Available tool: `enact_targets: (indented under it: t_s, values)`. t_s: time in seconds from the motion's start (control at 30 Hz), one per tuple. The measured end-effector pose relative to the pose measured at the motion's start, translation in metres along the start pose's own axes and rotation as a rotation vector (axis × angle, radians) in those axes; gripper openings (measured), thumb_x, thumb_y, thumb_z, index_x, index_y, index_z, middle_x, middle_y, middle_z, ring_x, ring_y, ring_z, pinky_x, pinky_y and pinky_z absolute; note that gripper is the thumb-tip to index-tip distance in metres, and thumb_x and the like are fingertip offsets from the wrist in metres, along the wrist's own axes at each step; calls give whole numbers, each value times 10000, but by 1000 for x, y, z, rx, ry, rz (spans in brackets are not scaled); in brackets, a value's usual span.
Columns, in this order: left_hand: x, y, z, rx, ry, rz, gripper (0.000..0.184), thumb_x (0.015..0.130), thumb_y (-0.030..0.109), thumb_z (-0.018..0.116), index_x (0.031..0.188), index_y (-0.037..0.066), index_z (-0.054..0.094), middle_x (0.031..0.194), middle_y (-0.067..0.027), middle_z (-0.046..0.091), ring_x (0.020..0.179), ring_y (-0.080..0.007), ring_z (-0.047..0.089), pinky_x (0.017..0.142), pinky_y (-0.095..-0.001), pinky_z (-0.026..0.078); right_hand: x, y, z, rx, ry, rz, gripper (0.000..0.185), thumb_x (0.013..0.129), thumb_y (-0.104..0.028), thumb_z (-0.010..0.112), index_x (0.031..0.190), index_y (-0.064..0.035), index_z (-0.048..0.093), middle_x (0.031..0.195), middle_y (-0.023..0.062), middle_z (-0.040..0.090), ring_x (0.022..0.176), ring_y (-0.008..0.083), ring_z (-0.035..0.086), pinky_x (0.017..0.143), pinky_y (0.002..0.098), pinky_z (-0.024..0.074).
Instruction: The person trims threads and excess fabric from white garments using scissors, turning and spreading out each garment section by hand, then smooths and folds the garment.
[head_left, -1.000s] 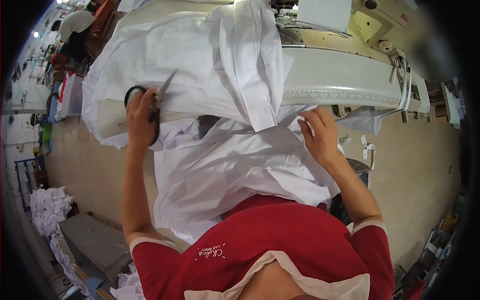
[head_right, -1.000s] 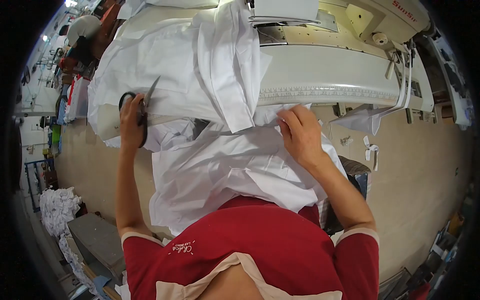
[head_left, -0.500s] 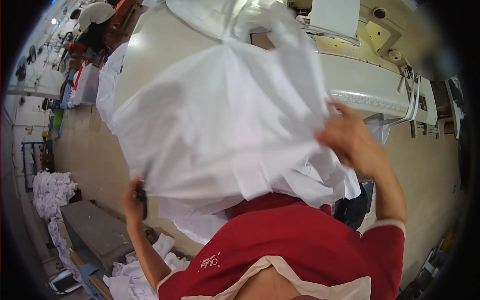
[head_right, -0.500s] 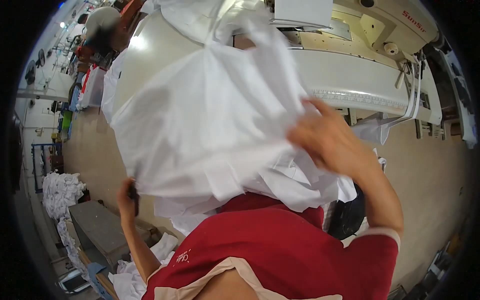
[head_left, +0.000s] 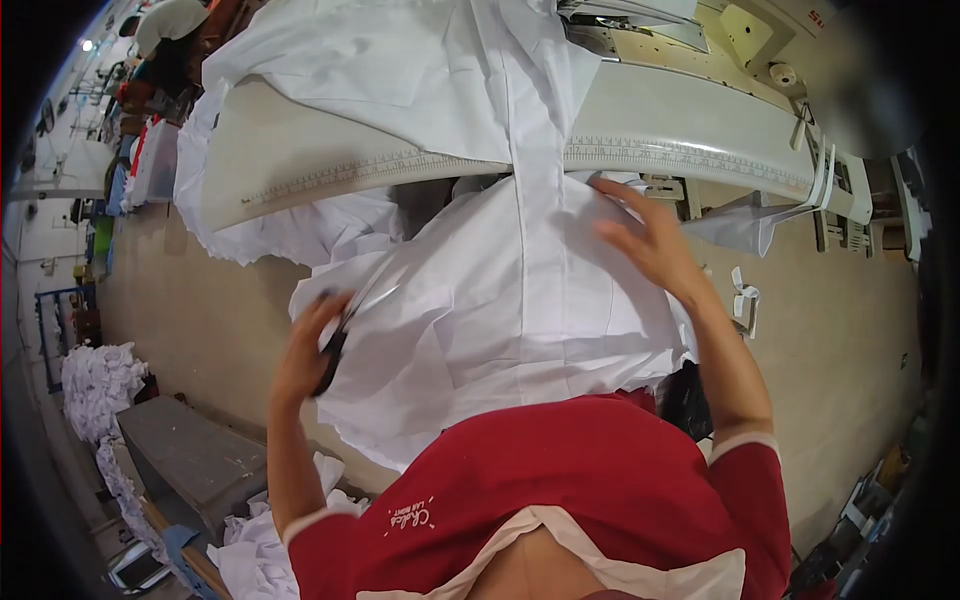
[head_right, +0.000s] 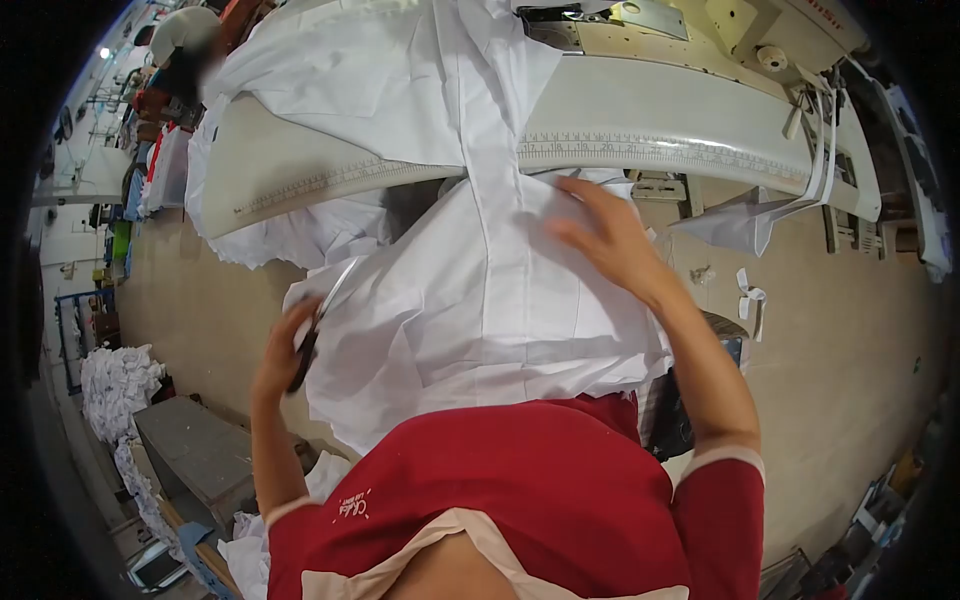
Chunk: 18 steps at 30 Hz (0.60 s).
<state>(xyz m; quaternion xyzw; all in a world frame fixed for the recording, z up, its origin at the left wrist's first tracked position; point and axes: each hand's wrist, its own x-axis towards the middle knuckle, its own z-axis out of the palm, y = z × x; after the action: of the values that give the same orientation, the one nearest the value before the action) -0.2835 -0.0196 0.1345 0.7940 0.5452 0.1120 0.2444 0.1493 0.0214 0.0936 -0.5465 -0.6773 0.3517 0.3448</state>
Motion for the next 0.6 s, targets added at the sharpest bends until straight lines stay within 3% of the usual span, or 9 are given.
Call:
enact_targets:
  t_s: [0.07, 0.17, 0.2, 0.23, 0.33, 0.43, 0.5, 0.6]
  values:
    - [62, 27, 1, -28, -88, 94, 507, 730, -52, 560, 1223, 49, 503, 1114, -195, 549, 1062, -389, 495, 905, -408, 395, 29, 2, 41, 500, -109, 189, 368, 813, -180, 677, 1113, 17, 592, 1048, 94, 631, 931, 142, 568, 823, 287, 441]
    - [128, 41, 4, 22, -222, 268, 430, 797, 46, 512, 1226, 33, 500, 1047, -220, 564, 985, -399, 511, 873, -428, 389, 25, -17, 48, 701, -230, 370, 302, 840, -192, 666, 1061, 10, 625, 904, 17, 635, 773, 55, 526, 700, 226, 444]
    - [144, 49, -1, 39, -312, 293, 425, 806, 56, 500, 1230, 31, 498, 1051, -224, 569, 993, -395, 512, 876, -430, 388, 21, -16, 50, 686, -149, 283, 216, 844, -161, 662, 980, 7, 657, 801, -22, 637, 691, 23, 513, 629, 194, 428]
    - [158, 56, -4, 56, -401, 319, 420, 816, 65, 489, 1234, 29, 496, 1055, -228, 573, 1001, -391, 513, 879, -432, 387, 18, -17, 48, 674, -154, 304, 207, 842, -159, 664, 965, 7, 661, 793, -23, 635, 686, 23, 508, 624, 193, 425]
    - [187, 79, 8, 83, -535, 415, 586, 686, -33, 518, 1267, 37, 487, 1118, -193, 574, 957, -389, 536, 820, -372, 428, 13, -18, 42, 659, -161, 343, 192, 836, -158, 673, 932, 8, 669, 771, -26, 630, 672, 22, 494, 610, 192, 416]
    - [199, 112, 8, 25, -632, 359, 427, 785, 49, 487, 1210, 10, 511, 974, -221, 603, 915, -386, 547, 794, -434, 420, 11, -13, 44, 678, -162, 351, 192, 829, -158, 682, 925, 8, 670, 746, -33, 620, 658, 16, 475, 598, 191, 408]
    - [200, 108, 15, 11, -561, 420, 355, 755, 27, 500, 1100, 26, 582, 892, -220, 600, 809, -404, 531, 716, -432, 422, 9, -8, 44, 668, -178, 385, 185, 824, -150, 686, 921, 7, 670, 720, -44, 604, 646, 10, 458, 588, 190, 402]
    - [195, 102, 14, 13, -564, 430, 275, 761, 45, 541, 1022, 39, 626, 819, -226, 575, 733, -428, 486, 652, -432, 415, 1, 11, 42, 532, -337, 433, 134, 793, -133, 688, 863, -19, 674, 767, 17, 663, 664, 92, 576, 607, 246, 450]
